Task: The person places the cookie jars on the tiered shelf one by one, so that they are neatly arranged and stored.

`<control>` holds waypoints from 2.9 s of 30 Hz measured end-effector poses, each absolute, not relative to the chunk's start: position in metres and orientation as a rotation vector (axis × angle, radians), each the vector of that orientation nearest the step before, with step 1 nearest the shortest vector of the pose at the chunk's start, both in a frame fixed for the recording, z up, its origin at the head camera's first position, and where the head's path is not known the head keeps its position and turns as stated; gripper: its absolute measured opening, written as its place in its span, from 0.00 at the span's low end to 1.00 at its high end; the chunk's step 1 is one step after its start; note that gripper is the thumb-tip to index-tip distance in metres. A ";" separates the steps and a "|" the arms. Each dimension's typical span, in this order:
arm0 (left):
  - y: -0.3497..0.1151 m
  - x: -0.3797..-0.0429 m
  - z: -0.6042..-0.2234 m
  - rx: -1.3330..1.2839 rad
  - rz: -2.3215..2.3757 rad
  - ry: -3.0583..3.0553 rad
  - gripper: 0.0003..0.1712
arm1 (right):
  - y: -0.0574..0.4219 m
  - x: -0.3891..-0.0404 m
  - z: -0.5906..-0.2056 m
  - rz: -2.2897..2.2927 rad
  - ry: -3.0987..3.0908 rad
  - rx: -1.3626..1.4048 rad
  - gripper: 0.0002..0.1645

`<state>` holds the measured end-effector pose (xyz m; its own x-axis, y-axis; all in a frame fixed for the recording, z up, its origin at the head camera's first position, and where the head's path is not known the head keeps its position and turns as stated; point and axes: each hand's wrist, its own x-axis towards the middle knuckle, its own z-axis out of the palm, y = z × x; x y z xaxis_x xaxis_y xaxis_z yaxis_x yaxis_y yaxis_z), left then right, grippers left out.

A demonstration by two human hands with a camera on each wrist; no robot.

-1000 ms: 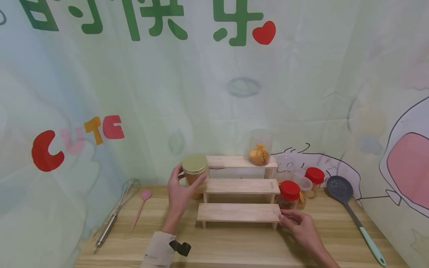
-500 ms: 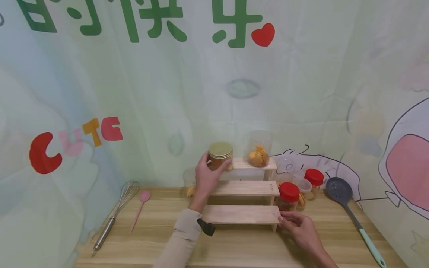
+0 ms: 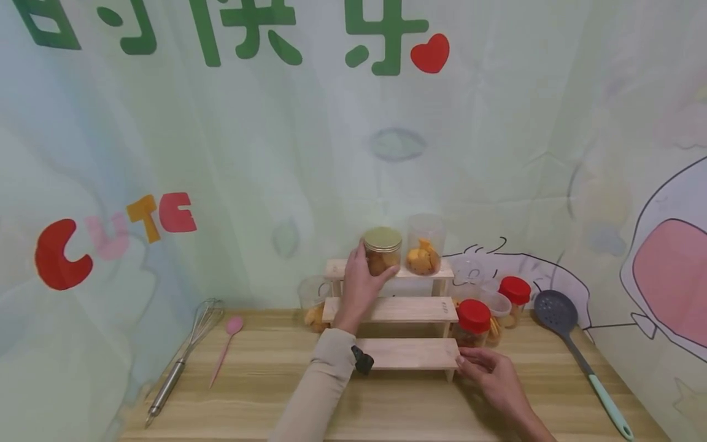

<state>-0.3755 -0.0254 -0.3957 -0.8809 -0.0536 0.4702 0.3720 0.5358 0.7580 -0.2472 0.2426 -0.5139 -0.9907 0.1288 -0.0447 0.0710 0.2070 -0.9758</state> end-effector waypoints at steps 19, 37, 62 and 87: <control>-0.021 -0.376 -0.400 -0.253 -0.994 -2.443 0.64 | 0.244 -0.249 -0.517 1.952 -2.390 -0.175 0.24; -0.070 -0.349 -0.425 -0.381 -0.984 -2.324 0.53 | 0.244 -0.249 -0.516 1.936 -2.409 -0.175 0.26; -0.180 -0.367 -0.475 -0.076 -1.447 -2.426 0.58 | 0.243 -0.248 -0.516 1.956 -2.400 -0.207 0.27; -0.184 -0.369 -0.475 0.005 -1.534 -2.389 0.51 | 0.243 -0.249 -0.515 1.959 -2.390 -0.184 0.25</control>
<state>-0.3687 -0.1842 -0.4749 -0.9546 -0.1638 0.2489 0.1582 0.4294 0.8892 -0.2491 0.2427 -0.5151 -0.9919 0.1208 -0.0399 0.0628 0.1921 -0.9794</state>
